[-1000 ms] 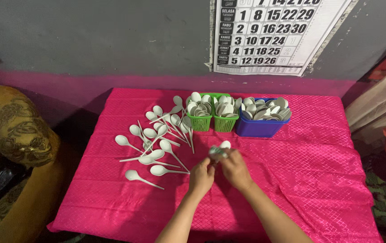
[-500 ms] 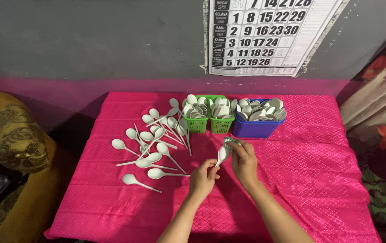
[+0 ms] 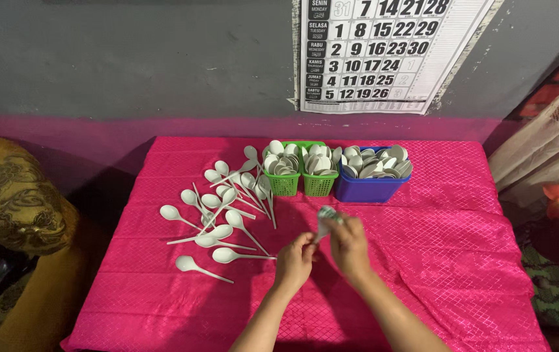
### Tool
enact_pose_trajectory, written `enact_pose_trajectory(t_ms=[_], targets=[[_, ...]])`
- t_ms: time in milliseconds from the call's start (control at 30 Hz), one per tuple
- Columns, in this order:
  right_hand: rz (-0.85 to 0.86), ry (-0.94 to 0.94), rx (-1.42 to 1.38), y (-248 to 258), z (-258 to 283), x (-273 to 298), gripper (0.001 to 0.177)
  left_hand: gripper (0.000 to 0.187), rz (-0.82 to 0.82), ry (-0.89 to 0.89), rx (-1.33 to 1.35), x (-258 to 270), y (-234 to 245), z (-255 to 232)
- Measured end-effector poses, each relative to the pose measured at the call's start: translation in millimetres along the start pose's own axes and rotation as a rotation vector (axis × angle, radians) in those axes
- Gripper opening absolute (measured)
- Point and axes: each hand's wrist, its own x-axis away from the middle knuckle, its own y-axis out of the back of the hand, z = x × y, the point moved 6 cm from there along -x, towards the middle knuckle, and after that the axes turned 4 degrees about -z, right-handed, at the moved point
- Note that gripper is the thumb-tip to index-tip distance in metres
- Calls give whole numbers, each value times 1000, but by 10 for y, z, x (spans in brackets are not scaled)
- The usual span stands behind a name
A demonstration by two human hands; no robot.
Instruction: The person wipes white plastic spoons one by one with a small cloth and places them into green and blue plastic baskets on a pink tablecloth. The person repeats this process for multiple spoons throughout the clip.
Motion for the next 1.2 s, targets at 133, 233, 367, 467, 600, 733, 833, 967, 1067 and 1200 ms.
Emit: enact_pose_trajectory(t_ms=[133, 233, 367, 467, 600, 733, 833, 967, 1067, 1200], targets=[[109, 111, -129, -84, 134, 224, 38, 27, -110, -129, -140, -81, 121, 12], [24, -121, -206, -72, -11, 282, 35, 27, -10, 118, 48, -119, 84, 198], [5, -64, -236, -44, -16, 256, 37, 25, 52, 75, -37, -101, -29, 189], [12, 200, -127, -10, 93, 137, 36, 23, 117, 22, 5, -61, -148, 157], [-90, -49, -38, 70, -46, -79, 31, 40, 186, 19, 153, -9, -261, 156], [-17, 84, -101, 76, 236, -50, 29, 35, 104, 16, 176, -89, -187, 180], [57, 104, -136, 60, 287, -89, 31, 34, 63, 5, 98, -130, -120, 181], [35, -72, -81, 59, 91, -190, 29, 44, 121, 72, 173, -49, -152, 198], [62, 26, -125, 37, 182, -212, 30, 41, 94, 43, 139, -100, -112, 120], [68, 198, -96, 76, 330, -231, 31, 39, 53, -2, 129, -127, -1, 29]])
